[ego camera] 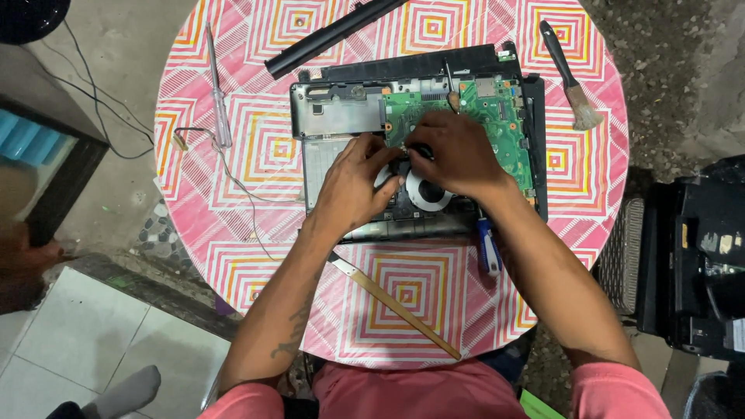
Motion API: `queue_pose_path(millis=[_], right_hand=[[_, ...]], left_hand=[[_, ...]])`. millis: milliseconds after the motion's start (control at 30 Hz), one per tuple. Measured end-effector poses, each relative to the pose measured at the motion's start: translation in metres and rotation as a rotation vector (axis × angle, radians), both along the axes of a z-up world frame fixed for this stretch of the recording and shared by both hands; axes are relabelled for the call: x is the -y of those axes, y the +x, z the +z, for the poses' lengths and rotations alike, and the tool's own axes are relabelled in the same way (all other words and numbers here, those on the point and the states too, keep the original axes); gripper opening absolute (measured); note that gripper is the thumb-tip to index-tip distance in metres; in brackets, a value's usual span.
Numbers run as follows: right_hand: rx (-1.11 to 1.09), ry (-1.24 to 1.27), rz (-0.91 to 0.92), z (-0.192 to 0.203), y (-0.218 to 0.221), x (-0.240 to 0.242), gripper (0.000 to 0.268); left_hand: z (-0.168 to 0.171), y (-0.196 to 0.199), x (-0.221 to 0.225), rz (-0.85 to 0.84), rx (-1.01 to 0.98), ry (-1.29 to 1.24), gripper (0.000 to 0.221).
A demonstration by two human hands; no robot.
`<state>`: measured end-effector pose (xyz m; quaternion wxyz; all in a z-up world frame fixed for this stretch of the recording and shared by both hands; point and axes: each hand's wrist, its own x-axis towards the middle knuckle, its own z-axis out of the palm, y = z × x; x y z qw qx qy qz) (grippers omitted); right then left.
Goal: Securing a cooling fan and connecting internal cables to a laptop motherboard using a screwdriver.
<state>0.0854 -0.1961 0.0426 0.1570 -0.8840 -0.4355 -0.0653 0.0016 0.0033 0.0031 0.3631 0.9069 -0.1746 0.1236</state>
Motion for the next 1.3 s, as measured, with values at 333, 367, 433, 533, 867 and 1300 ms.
queue_pose_path(millis=[333, 367, 433, 533, 867, 1300], right_hand=[[0.112, -0.069, -0.016, -0.006, 0.002, -0.003, 0.027], [0.132, -0.073, -0.009, -0.007, 0.002, -0.003, 0.028], [0.151, -0.079, -0.006, -0.009, 0.001, -0.002, 0.028], [0.182, -0.104, -0.035, -0.011, 0.000, -0.004, 0.030], [-0.049, 0.363, -0.011, 0.021, -0.017, 0.035, 0.008], [-0.209, 0.640, -0.589, -0.045, -0.161, 0.126, 0.015]], left_hand=[[0.002, -0.001, 0.000, 0.015, 0.003, 0.010, 0.033], [0.003, -0.001, 0.000, 0.017, 0.004, 0.013, 0.033], [0.004, -0.001, 0.001, 0.015, 0.005, 0.015, 0.032], [0.004, -0.003, 0.000, 0.011, 0.005, 0.028, 0.033], [0.018, -0.005, 0.000, 0.022, -0.051, 0.007, 0.025], [0.029, -0.009, -0.003, -0.057, -0.185, 0.113, 0.062]])
